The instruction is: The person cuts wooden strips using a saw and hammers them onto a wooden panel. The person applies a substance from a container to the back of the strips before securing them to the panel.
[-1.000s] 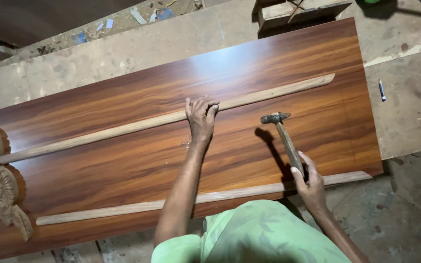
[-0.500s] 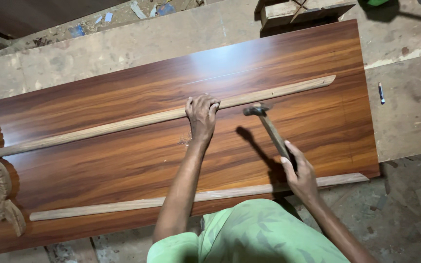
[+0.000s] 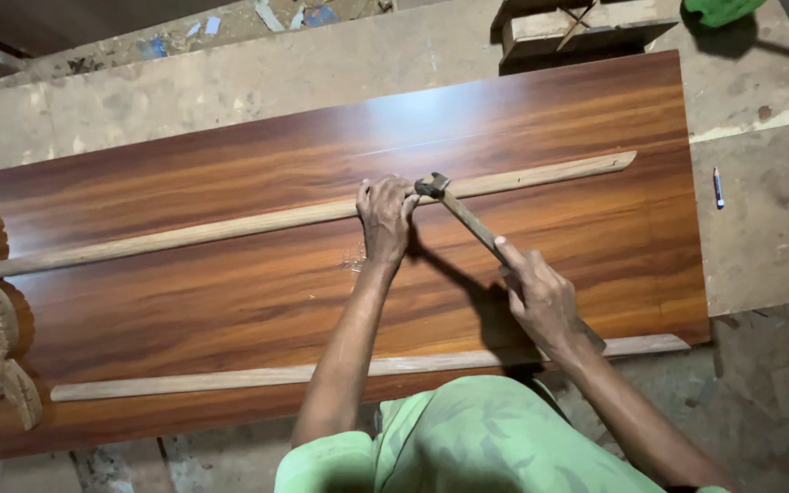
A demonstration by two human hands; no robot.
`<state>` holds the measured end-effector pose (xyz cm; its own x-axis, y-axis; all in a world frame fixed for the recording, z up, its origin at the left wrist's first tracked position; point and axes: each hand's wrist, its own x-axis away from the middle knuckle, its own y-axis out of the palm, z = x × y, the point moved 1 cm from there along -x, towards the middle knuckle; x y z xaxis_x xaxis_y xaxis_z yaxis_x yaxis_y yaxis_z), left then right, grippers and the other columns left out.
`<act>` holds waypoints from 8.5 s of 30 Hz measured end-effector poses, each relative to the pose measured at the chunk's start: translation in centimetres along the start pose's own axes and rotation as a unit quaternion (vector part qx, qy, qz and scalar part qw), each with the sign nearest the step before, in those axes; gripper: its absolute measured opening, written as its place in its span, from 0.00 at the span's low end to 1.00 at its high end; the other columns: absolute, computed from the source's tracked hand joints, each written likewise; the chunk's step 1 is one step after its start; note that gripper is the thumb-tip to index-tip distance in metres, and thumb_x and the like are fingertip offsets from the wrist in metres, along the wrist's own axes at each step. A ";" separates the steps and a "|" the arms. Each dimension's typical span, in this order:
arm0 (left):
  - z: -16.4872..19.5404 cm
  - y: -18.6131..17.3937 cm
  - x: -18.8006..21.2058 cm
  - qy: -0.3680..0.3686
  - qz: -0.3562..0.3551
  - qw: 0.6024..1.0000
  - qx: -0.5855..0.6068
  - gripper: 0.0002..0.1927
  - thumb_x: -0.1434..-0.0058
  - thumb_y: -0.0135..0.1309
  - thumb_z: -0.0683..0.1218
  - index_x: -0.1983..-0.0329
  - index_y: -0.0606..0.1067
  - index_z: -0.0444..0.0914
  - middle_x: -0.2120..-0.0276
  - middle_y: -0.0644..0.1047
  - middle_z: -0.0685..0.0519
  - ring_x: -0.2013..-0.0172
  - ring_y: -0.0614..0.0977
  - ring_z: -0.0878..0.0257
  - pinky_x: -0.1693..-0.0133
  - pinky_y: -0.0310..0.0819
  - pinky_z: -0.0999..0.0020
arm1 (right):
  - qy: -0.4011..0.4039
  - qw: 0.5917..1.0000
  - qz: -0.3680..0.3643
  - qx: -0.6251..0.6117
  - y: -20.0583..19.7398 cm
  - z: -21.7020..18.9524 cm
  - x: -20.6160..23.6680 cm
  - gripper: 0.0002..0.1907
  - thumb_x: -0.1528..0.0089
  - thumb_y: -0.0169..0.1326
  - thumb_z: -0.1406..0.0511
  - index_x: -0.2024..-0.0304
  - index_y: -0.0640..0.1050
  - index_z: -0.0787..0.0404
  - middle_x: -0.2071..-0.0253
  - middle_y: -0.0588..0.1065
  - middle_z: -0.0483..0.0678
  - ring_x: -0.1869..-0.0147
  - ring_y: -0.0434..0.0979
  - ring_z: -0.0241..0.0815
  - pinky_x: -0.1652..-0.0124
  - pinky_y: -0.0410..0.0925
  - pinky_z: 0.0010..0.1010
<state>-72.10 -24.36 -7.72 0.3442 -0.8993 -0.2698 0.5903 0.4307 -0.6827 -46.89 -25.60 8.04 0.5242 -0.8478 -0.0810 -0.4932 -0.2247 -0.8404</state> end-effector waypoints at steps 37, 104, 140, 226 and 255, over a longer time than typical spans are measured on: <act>-0.3 -5.0 -0.5 -0.039 -0.055 0.998 -0.010 0.09 0.33 0.52 0.47 0.53 0.78 0.41 0.53 0.75 0.48 0.41 0.70 0.46 0.36 0.55 0.43 | 0.035 0.998 0.044 -0.005 1.1 2.0 1.9 0.34 0.38 0.53 0.73 0.28 0.68 0.51 0.62 0.75 0.56 0.62 0.78 0.56 0.64 0.71 0.44; -11.4 -11.5 1.9 -0.042 -0.014 0.999 0.028 0.04 0.32 0.55 0.46 0.59 0.80 0.47 0.53 0.81 0.57 0.41 0.76 0.58 0.29 0.47 0.46 | 0.127 0.980 0.044 -0.145 8.2 -8.3 4.1 0.24 0.32 0.54 0.67 0.33 0.70 0.61 0.54 0.78 0.55 0.57 0.80 0.45 0.57 0.72 0.35; -11.2 -15.6 2.1 0.022 -0.012 0.999 -0.045 0.14 0.37 0.61 0.47 0.50 0.79 0.39 0.49 0.74 0.49 0.41 0.71 0.51 0.32 0.56 0.44 | -0.053 0.994 -0.049 0.083 9.1 -11.6 -2.6 0.35 0.41 0.59 0.71 0.31 0.69 0.53 0.64 0.75 0.57 0.67 0.77 0.57 0.69 0.70 0.45; -3.4 -15.7 0.4 -0.191 -0.065 0.964 0.175 0.09 0.34 0.54 0.41 0.52 0.81 0.38 0.66 0.79 0.52 0.67 0.80 0.63 0.62 0.77 0.62 | 0.288 0.944 0.028 -0.156 6.3 -2.2 8.2 0.28 0.33 0.52 0.64 0.29 0.68 0.55 0.60 0.80 0.56 0.60 0.80 0.49 0.58 0.71 0.39; -10.1 -9.6 2.4 -0.014 -0.042 0.999 0.005 0.08 0.31 0.50 0.46 0.54 0.80 0.45 0.49 0.79 0.51 0.39 0.74 0.55 0.28 0.44 0.43 | -0.003 0.997 -0.075 0.036 8.6 -6.7 0.3 0.36 0.39 0.58 0.67 0.28 0.65 0.47 0.68 0.74 0.52 0.68 0.78 0.52 0.65 0.73 0.45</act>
<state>-84.30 -31.38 -8.69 0.3129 -0.9301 -0.1921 0.6260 0.3541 -0.6948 -55.61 -31.01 4.43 0.5922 -0.8045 0.0454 -0.3580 -0.3132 -0.8796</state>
